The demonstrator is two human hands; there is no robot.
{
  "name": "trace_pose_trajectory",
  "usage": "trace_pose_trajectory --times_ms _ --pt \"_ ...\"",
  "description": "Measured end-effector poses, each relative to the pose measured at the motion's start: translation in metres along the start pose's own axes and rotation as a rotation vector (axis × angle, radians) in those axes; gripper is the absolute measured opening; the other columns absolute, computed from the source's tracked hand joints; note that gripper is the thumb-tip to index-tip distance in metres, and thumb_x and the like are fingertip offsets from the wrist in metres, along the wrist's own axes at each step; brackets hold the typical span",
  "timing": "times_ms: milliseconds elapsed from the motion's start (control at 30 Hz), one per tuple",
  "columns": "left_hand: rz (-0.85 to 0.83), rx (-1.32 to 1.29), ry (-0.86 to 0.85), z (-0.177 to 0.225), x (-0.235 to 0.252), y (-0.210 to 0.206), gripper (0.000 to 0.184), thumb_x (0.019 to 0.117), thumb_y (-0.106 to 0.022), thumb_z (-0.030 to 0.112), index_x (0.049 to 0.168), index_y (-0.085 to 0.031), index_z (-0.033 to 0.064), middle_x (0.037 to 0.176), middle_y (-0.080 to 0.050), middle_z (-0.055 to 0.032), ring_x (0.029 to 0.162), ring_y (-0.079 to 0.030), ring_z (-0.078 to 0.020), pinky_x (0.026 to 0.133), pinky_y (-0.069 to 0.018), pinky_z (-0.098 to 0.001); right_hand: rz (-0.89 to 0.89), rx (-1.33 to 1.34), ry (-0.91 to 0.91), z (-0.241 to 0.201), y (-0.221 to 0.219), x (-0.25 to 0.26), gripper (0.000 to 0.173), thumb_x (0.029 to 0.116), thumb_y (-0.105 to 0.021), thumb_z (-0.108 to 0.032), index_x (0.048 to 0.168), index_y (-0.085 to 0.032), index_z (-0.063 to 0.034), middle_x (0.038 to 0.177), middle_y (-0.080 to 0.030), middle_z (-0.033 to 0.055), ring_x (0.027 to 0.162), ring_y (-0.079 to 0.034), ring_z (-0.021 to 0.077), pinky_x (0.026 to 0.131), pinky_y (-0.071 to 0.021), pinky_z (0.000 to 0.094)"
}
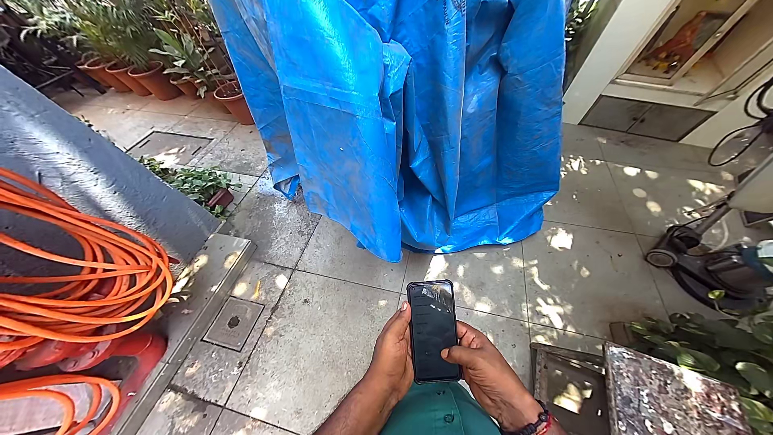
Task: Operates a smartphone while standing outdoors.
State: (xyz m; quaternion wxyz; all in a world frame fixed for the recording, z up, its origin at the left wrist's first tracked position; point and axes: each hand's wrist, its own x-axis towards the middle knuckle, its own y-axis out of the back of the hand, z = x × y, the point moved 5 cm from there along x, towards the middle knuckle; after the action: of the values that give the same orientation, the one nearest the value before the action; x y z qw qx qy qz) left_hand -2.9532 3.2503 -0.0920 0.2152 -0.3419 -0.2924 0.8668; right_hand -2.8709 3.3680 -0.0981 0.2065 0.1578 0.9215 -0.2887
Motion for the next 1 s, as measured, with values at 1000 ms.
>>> trace_pose_trajectory --times_ms 1000 --pt "0.005 -0.006 -0.013 -0.0054 -0.003 0.0036 0.052 0.1126 -0.024 0.035 0.142 -0.045 -0.0036 0.125 -0.065 -0.0272 0.116 -0.066 -0.0353 0.102 -0.0538 -0.0506 -0.039 0.001 0.014 0.0037 -0.0003 -0.0049 0.047 0.0736 -0.064 0.015 0.119 -0.057 0.0062 0.108 -0.071 0.0226 0.096 -0.072 0.0279 0.082 -0.0613 0.0421"
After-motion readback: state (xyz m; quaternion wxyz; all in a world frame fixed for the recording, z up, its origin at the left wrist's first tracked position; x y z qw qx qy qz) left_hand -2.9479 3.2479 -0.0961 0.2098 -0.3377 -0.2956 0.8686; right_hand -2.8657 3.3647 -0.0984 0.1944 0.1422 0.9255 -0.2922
